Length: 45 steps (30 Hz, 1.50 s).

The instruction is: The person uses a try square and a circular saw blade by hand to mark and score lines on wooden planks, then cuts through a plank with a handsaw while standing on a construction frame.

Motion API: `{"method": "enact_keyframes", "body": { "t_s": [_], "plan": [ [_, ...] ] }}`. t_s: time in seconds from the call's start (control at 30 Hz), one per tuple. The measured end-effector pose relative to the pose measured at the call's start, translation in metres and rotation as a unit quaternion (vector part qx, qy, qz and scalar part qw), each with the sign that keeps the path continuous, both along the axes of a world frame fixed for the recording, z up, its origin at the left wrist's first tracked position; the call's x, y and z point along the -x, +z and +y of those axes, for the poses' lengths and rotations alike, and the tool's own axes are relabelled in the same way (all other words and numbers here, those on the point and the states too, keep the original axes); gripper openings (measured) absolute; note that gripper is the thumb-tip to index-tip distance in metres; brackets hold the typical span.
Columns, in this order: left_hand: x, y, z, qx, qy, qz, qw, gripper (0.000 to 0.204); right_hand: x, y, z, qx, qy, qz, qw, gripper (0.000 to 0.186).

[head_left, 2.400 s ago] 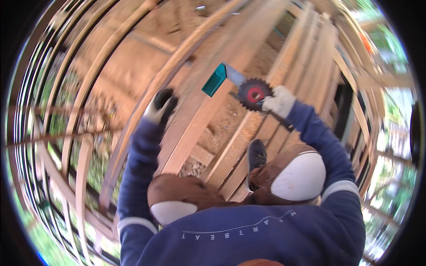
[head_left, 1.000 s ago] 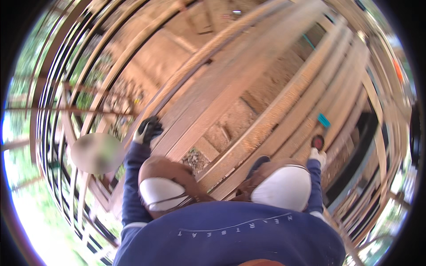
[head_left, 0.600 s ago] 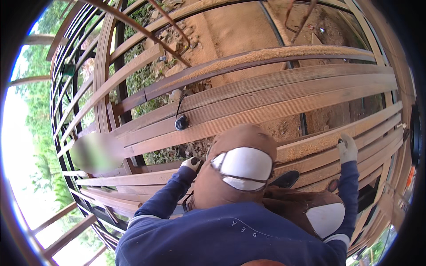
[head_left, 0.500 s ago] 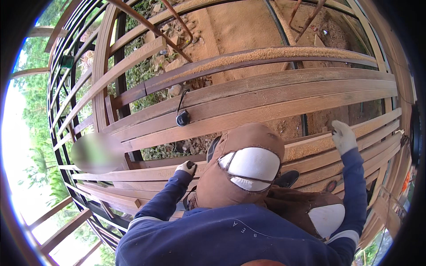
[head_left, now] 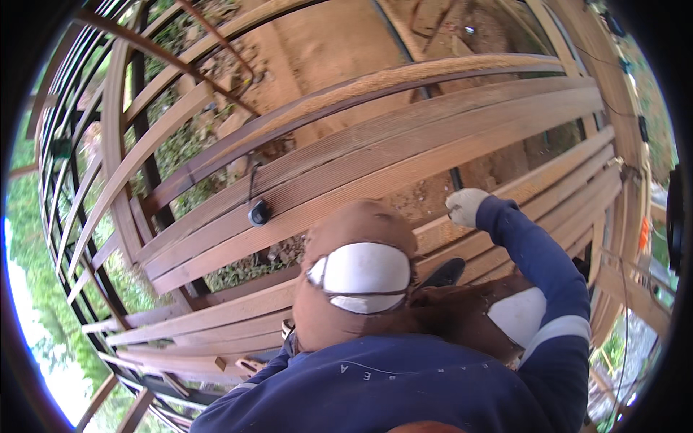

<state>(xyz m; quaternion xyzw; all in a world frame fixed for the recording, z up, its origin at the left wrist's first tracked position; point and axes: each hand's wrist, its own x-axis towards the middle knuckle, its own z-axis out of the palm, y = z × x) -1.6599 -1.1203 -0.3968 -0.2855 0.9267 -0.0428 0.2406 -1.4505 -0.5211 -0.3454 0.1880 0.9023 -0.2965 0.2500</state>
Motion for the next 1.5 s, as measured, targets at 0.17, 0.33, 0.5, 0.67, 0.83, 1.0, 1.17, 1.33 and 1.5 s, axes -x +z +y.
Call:
{"method": "enact_keyframes", "body": {
  "t_s": [0.17, 0.33, 0.5, 0.67, 0.83, 1.0, 1.17, 1.33, 1.5],
  "plan": [
    [0.007, -0.013, 0.024, -0.034, -0.052, 0.006, 0.998, 0.086, -0.03, 0.003, 0.041, -0.091, -0.114, 0.011, 0.989, 0.026],
    [0.018, -0.025, 0.037, -0.07, -0.077, 0.015, 0.994, 0.085, -0.042, -0.003, 0.043, -0.063, -0.136, -0.056, 0.987, 0.026],
    [0.035, -0.029, 0.028, -0.075, -0.087, 0.003, 0.993, 0.083, -0.051, -0.015, 0.032, -0.072, -0.033, -0.056, 0.995, 0.023],
    [0.048, -0.012, 0.01, -0.069, -0.066, 0.015, 0.995, 0.081, -0.058, -0.02, 0.028, -0.061, -0.061, -0.056, 0.995, 0.022],
    [0.044, -0.009, 0.003, -0.068, -0.049, 0.018, 0.996, 0.08, -0.054, -0.006, 0.019, -0.045, -0.095, -0.052, 0.993, 0.023],
    [0.044, -0.012, 0.025, -0.062, -0.071, 0.017, 0.995, 0.078, -0.054, -0.011, 0.032, -0.081, -0.059, -0.091, 0.991, 0.027],
    [0.056, -0.029, 0.053, -0.08, -0.124, 0.017, 0.989, 0.077, -0.064, -0.017, 0.031, -0.085, -0.088, -0.068, 0.99, 0.025],
    [0.071, -0.039, 0.081, -0.103, -0.174, 0.023, 0.979, 0.075, -0.07, -0.02, 0.03, -0.084, -0.097, -0.076, 0.989, 0.023],
    [0.069, -0.068, 0.121, -0.143, -0.228, 0.002, 0.963, 0.074, -0.09, -0.025, 0.028, -0.066, -0.08, -0.162, 0.981, 0.028]
  ]
}}
